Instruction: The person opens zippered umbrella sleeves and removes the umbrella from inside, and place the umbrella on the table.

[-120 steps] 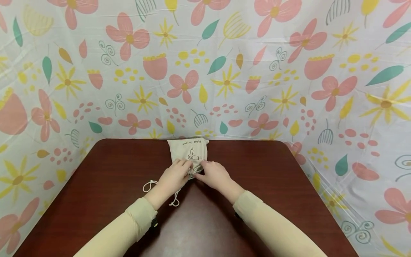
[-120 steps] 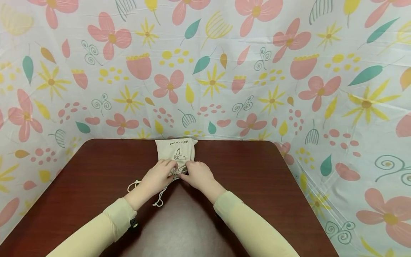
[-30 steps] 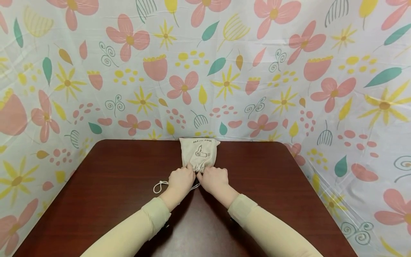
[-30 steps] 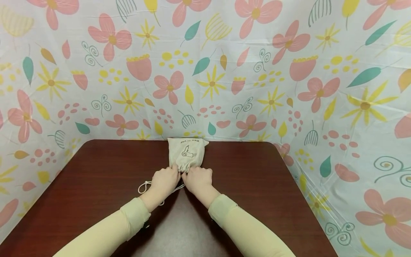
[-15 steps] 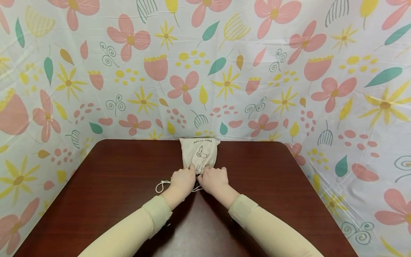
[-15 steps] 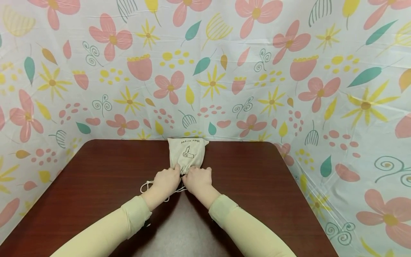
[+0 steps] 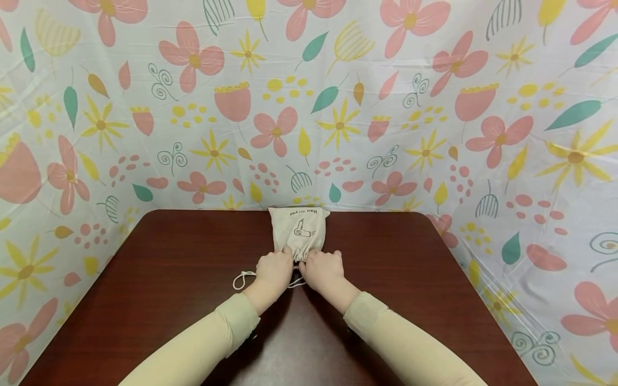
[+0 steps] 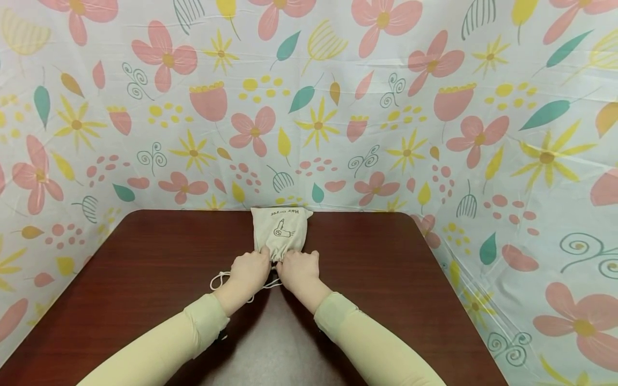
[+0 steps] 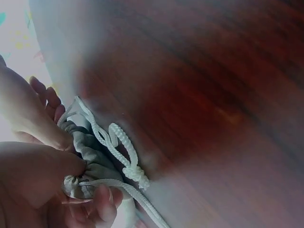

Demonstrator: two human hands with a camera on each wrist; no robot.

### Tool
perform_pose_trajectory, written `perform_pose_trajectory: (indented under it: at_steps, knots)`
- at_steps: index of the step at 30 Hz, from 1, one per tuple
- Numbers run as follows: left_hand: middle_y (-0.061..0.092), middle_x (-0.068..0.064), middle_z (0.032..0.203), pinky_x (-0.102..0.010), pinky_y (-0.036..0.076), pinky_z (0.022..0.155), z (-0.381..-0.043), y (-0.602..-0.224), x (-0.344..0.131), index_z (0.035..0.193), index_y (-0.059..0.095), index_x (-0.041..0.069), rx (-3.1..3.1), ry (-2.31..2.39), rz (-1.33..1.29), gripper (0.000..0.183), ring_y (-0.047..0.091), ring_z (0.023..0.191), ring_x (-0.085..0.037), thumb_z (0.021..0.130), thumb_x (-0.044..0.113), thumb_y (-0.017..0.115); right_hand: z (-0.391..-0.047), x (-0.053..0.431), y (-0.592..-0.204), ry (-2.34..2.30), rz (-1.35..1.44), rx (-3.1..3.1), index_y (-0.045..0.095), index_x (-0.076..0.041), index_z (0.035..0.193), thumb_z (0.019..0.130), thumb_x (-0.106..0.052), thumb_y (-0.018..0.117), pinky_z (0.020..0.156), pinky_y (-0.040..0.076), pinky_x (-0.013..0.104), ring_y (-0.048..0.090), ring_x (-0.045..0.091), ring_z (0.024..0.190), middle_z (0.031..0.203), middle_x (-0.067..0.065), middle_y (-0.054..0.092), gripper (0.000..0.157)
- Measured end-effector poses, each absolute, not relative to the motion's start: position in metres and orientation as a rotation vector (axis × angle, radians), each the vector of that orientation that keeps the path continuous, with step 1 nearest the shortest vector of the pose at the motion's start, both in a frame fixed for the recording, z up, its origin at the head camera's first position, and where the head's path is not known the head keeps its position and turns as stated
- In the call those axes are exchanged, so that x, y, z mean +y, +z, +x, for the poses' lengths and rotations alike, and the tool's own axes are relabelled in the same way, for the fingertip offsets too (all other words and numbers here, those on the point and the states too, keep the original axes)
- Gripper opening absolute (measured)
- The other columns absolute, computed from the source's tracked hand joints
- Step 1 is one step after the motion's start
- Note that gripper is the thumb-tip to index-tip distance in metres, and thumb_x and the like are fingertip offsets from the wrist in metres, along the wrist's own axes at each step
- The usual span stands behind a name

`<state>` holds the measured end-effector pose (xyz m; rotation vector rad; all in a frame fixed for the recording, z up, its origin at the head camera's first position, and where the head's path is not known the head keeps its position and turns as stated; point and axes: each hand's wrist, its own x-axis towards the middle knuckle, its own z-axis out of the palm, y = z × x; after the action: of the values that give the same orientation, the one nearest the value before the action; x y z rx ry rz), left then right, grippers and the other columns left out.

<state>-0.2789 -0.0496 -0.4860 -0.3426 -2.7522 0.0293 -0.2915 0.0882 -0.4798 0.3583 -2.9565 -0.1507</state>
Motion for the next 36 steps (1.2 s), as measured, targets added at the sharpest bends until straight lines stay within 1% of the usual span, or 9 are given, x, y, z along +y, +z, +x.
perform_pose_trajectory:
  at_steps: [2,4,9,15,20,24,31,36]
  knots:
    - [0.064,-0.012,0.066,-0.042,0.047,0.04,-0.28,-0.4872,-0.0492,0.081,0.049,0.01,-2.764,0.02,-0.343,0.016,0.064,0.057,-0.028,0.091,0.014,0.06,-0.2914,0.0884,-0.4799,-0.142,0.368,-2.95,0.067,-0.005,0.088,0.095,-0.05,0.052,0.073,0.04,0.05,0.065,0.031,0.071,0.08,0.01,0.067,0.048]
    - [0.064,-0.012,0.066,-0.043,0.047,0.04,-0.2805,-0.4879,-0.0488,0.082,0.048,0.009,-2.783,0.009,-0.341,0.014,0.065,0.057,-0.029,0.092,0.011,0.058,-0.2914,0.0884,-0.4799,-0.14,0.377,-2.944,0.067,-0.005,0.088,0.095,-0.049,0.052,0.073,0.039,0.05,0.065,0.031,0.071,0.08,0.009,0.066,0.047]
    - [0.063,-0.012,0.067,-0.043,0.048,0.042,-0.2794,-0.486,-0.0487,0.086,0.049,0.008,-2.818,-0.005,-0.344,0.011,0.065,0.058,-0.029,0.094,0.011,0.055,-0.293,0.089,-0.4808,-0.152,0.392,-2.935,0.067,-0.006,0.085,0.094,-0.05,0.052,0.073,0.039,0.049,0.064,0.03,0.069,0.078,0.008,0.064,0.047]
    - [0.064,-0.012,0.069,-0.044,0.049,0.044,-0.2794,-0.4854,-0.0503,0.09,0.049,0.007,-2.854,-0.012,-0.34,0.009,0.066,0.061,-0.031,0.095,0.012,0.055,-0.2935,0.0892,-0.4821,-0.158,0.404,-2.922,0.067,-0.006,0.085,0.094,-0.05,0.052,0.073,0.04,0.049,0.064,0.031,0.067,0.078,0.008,0.064,0.048]
    - [0.064,-0.012,0.069,-0.044,0.049,0.045,-0.2806,-0.4871,-0.0509,0.088,0.048,0.008,-2.86,-0.014,-0.347,0.011,0.065,0.061,-0.03,0.093,0.013,0.057,-0.2945,0.0901,-0.4825,-0.182,0.398,-2.94,0.066,-0.005,0.089,0.095,-0.052,0.05,0.074,0.039,0.048,0.064,0.031,0.068,0.077,0.009,0.065,0.05]
    - [0.062,-0.012,0.067,-0.043,0.049,0.044,-0.2806,-0.4853,-0.0515,0.087,0.048,0.008,-2.858,-0.012,-0.354,0.013,0.065,0.06,-0.03,0.093,0.014,0.058,-0.2959,0.0904,-0.4812,-0.195,0.405,-2.938,0.066,-0.006,0.088,0.096,-0.051,0.048,0.075,0.039,0.049,0.064,0.031,0.069,0.077,0.008,0.065,0.049]
    - [0.066,-0.014,0.076,-0.044,0.052,0.049,-0.2803,-0.4814,-0.0518,0.097,0.051,0.005,-2.913,-0.011,-0.333,0.015,0.066,0.067,-0.031,0.092,0.015,0.061,-0.2968,0.0905,-0.4805,-0.16,0.412,-2.957,0.066,-0.007,0.089,0.098,-0.047,0.044,0.076,0.038,0.05,0.064,0.031,0.072,0.081,0.007,0.065,0.046]
    - [0.066,-0.015,0.077,-0.045,0.052,0.05,-0.2798,-0.4809,-0.0504,0.096,0.052,0.005,-2.913,-0.044,-0.337,0.012,0.067,0.068,-0.031,0.091,0.013,0.06,-0.2965,0.0927,-0.4808,-0.163,0.389,-2.974,0.067,-0.007,0.091,0.098,-0.047,0.043,0.078,0.037,0.05,0.065,0.032,0.072,0.082,0.008,0.066,0.047]
